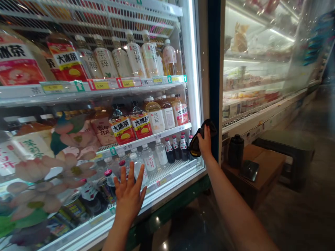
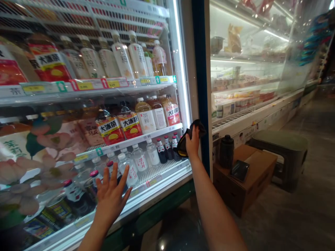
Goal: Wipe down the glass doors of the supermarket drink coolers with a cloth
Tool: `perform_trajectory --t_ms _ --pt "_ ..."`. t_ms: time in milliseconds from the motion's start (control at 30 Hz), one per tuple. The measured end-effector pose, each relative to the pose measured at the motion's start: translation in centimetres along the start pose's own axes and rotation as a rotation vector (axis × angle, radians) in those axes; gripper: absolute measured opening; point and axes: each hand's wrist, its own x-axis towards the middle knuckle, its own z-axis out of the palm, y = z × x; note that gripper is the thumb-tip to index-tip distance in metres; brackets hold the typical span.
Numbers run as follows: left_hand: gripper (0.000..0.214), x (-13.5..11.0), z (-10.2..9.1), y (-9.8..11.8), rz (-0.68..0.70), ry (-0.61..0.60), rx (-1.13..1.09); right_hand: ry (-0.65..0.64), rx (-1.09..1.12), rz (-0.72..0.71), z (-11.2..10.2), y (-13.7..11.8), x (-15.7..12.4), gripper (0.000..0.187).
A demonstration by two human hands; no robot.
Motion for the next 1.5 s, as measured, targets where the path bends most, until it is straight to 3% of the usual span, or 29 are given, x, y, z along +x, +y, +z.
perform_trajectory --t_ms 233,333,467,567,700,800,900,1000,1067,1133,1200,1267,1333,1400,1500 --pt "0.100 -0.1 0.1 0.0 -0.018 -0.019 -0.029 0.191 -0.071 0.053 0.0 0.9 -7.3 0.067" --pt "0.098 -0.2 0.1 -0.1 -0.007 -0.010 -0.028 0.201 -0.062 0.048 1.1 0.6 -5.7 0.067" --pt "0.096 -0.3 0.2 -0.5 0.016 -0.015 -0.019 0.110 -0.041 0.016 1.6 -0.3 -2.7 0.066" --pt "0.099 -0.3 0.2 -0.7 0.024 -0.027 -0.032 0.072 -0.067 -0.013 0.7 0.3 -5.1 0.062" --pt "0.102 -0.3 0.1 -0.7 0.018 -0.048 -0.049 0.173 -0.125 0.033 -0.3 1.9 -10.1 0.066" --pt "0.100 -0.4 0.0 -0.7 0.011 -0.061 -0.047 0.197 -0.131 0.034 0.3 1.2 -10.4 0.067" --pt "0.096 -0.4 0.0 -0.8 0.013 -0.064 -0.043 0.101 -0.134 -0.035 1.4 -1.9 -9.2 0.065" --pt "0.094 -0.4 0.0 -0.9 0.019 -0.085 -0.046 -0.141 -0.187 -0.223 1.7 -4.7 -10.2 0.067" --pt "0.095 -0.4 0.1 -1.0 0.017 -0.100 -0.046 -0.307 -0.230 -0.368 1.3 -4.9 -11.9 0.068" --pt "0.096 -0.4 0.1 -0.9 0.010 -0.107 -0.041 -0.386 -0.240 -0.425 0.5 -3.6 -13.4 0.069" --pt "0.096 -0.4 0.0 -0.9 0.007 -0.114 -0.034 -0.324 -0.215 -0.325 -0.3 -1.5 -13.9 0.068" --pt "0.097 -0.5 -0.1 -0.8 0.007 -0.118 -0.026 -0.178 -0.173 -0.146 -0.8 0.1 -13.1 0.067" --pt "0.100 -0.6 -0.1 -0.7 0.009 -0.113 -0.017 -0.074 -0.141 -0.044 -0.5 0.2 -11.8 0.067" --pt "0.103 -0.7 0.0 -0.7 0.009 -0.097 -0.007 -0.059 -0.144 -0.075 0.2 -1.6 -10.7 0.068" --pt "0.106 -0.8 0.5 -0.7 0.016 -0.070 0.003 -0.135 -0.229 -0.277 1.6 -5.7 -11.0 0.070"
